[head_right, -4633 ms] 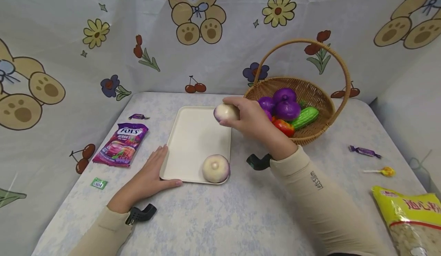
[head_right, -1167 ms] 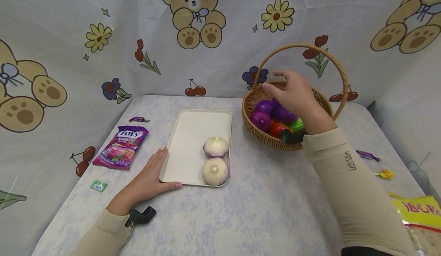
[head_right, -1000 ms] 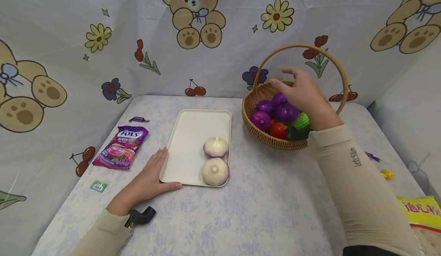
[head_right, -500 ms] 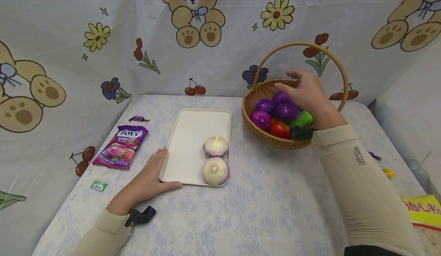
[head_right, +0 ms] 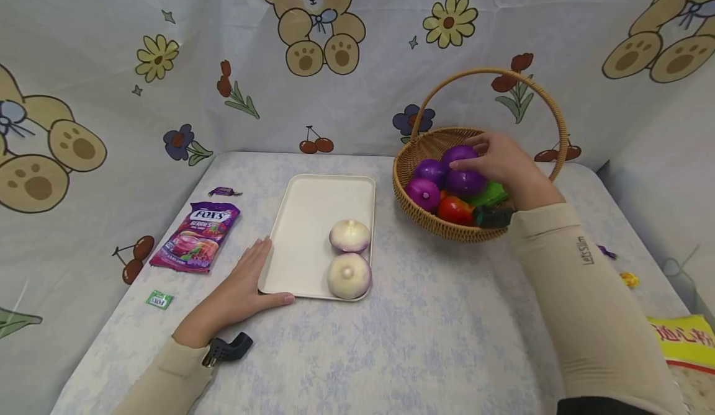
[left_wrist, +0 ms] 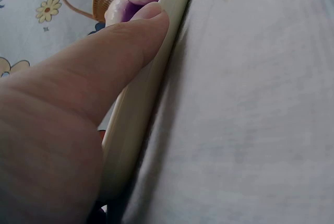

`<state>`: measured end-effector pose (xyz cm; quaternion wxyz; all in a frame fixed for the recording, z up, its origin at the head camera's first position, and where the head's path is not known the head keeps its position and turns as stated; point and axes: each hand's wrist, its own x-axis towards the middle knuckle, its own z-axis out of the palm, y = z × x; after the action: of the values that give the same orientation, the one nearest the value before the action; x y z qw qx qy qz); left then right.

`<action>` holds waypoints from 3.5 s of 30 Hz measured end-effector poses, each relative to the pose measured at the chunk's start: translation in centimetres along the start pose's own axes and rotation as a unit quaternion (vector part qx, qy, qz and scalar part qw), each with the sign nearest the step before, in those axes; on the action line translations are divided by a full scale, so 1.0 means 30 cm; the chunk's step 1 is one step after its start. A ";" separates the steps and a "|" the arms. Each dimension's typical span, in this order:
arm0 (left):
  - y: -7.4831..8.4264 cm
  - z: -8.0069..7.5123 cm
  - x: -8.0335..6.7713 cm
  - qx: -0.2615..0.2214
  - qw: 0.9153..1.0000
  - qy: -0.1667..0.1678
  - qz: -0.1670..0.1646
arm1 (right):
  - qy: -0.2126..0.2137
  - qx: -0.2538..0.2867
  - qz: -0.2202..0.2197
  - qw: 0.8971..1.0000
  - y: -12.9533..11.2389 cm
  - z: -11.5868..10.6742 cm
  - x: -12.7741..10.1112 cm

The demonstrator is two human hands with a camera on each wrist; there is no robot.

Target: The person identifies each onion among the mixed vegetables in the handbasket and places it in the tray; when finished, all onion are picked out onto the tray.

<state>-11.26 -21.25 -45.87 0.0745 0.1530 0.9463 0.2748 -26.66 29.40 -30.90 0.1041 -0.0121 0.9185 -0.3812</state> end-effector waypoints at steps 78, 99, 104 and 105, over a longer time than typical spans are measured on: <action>-0.003 -0.001 -0.005 -0.003 1.000 0.001 0.004 | 0.015 0.079 -0.008 0.997 -0.126 0.023 -0.053; -0.004 -0.002 -0.001 -0.003 1.000 0.001 0.003 | -0.030 0.171 -0.108 0.979 -0.346 0.310 -0.066; -0.002 -0.003 0.000 -0.004 1.000 -0.003 -0.001 | -0.037 0.192 -0.117 0.974 -0.372 0.398 -0.051; -0.001 -0.003 0.000 -0.004 1.000 -0.004 -0.002 | -0.038 0.191 -0.117 0.974 -0.376 0.415 -0.048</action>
<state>-11.29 -21.33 -45.81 0.0789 0.1517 0.9454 0.2775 -23.40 12.87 -31.27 0.0940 -0.1143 0.8165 -0.5580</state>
